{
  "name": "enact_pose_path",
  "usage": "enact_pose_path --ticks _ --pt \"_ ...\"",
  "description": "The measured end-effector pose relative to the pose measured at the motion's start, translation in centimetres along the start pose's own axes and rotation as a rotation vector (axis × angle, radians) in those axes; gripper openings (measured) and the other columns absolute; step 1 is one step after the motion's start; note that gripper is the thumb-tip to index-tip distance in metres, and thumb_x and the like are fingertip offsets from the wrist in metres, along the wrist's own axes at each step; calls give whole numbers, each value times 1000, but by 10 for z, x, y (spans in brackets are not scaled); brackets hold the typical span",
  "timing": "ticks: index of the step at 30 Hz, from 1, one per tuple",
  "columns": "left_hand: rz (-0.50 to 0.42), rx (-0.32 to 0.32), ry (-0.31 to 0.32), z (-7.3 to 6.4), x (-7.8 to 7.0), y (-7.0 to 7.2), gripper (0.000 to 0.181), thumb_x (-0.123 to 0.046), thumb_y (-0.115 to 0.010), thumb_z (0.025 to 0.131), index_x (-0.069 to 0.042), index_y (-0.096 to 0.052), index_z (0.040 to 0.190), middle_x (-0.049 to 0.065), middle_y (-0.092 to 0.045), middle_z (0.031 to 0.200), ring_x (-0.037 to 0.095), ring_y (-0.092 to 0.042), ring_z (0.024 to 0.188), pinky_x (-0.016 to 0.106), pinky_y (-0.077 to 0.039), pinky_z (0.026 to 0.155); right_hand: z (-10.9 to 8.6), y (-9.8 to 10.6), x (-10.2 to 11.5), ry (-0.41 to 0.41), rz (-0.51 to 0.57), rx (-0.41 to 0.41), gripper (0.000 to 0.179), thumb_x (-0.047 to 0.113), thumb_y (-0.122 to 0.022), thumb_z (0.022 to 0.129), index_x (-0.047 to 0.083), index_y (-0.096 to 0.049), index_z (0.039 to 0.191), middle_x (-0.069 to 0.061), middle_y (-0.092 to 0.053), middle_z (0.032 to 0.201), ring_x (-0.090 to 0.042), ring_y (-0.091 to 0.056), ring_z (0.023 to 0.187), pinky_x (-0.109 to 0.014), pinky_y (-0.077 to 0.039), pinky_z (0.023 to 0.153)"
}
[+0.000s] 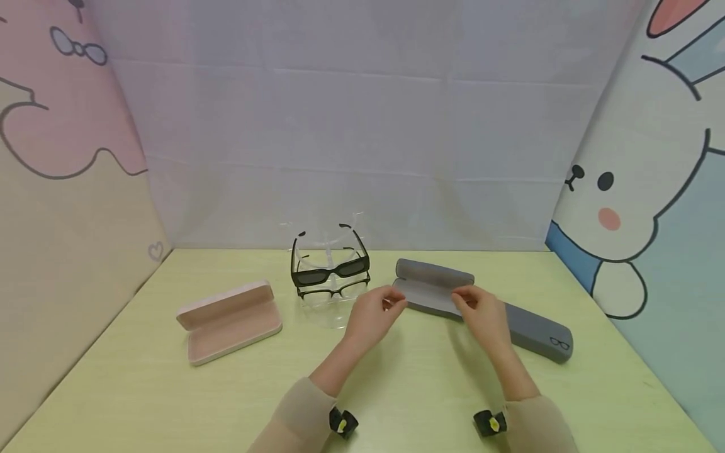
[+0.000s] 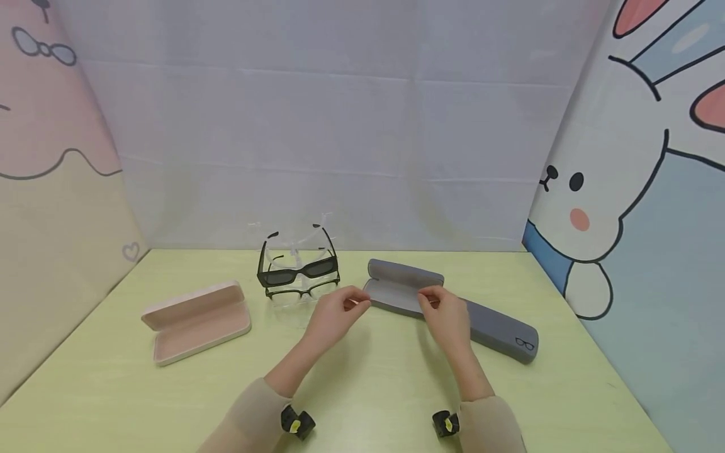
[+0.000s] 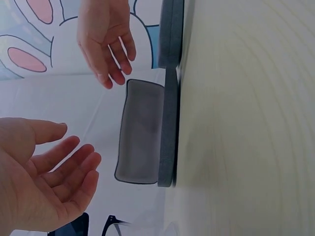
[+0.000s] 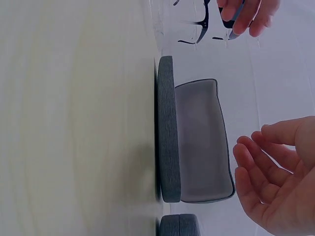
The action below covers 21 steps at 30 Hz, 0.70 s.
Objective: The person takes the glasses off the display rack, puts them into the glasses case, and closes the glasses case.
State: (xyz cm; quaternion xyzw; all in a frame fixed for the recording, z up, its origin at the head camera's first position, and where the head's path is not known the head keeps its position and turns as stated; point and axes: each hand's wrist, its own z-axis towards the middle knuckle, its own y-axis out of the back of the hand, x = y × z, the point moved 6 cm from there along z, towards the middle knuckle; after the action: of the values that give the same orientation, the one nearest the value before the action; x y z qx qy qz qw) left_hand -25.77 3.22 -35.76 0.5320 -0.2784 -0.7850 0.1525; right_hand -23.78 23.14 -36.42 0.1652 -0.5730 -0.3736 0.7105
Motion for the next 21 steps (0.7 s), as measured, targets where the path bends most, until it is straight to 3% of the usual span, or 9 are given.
enact_pose_path --ticks 8,21 --pt "19 -57 -10 -8 7 20 13 -27 -57 80 -18 -64 87 -11 -60 79 2 -54 67 19 -43 60 4 -9 18 42 27 4 20 25 -55 82 11 -64 93 -1 -62 80 -13 -55 70 -28 -43 60" --pt "21 -134 39 -21 23 53 9 -27 -59 79 -22 -63 86 -12 -60 79 1 -53 66 22 -43 62 13 -25 31 70 68 44 17 26 -55 83 14 -63 92 1 -61 78 -11 -54 65 -26 -43 56"
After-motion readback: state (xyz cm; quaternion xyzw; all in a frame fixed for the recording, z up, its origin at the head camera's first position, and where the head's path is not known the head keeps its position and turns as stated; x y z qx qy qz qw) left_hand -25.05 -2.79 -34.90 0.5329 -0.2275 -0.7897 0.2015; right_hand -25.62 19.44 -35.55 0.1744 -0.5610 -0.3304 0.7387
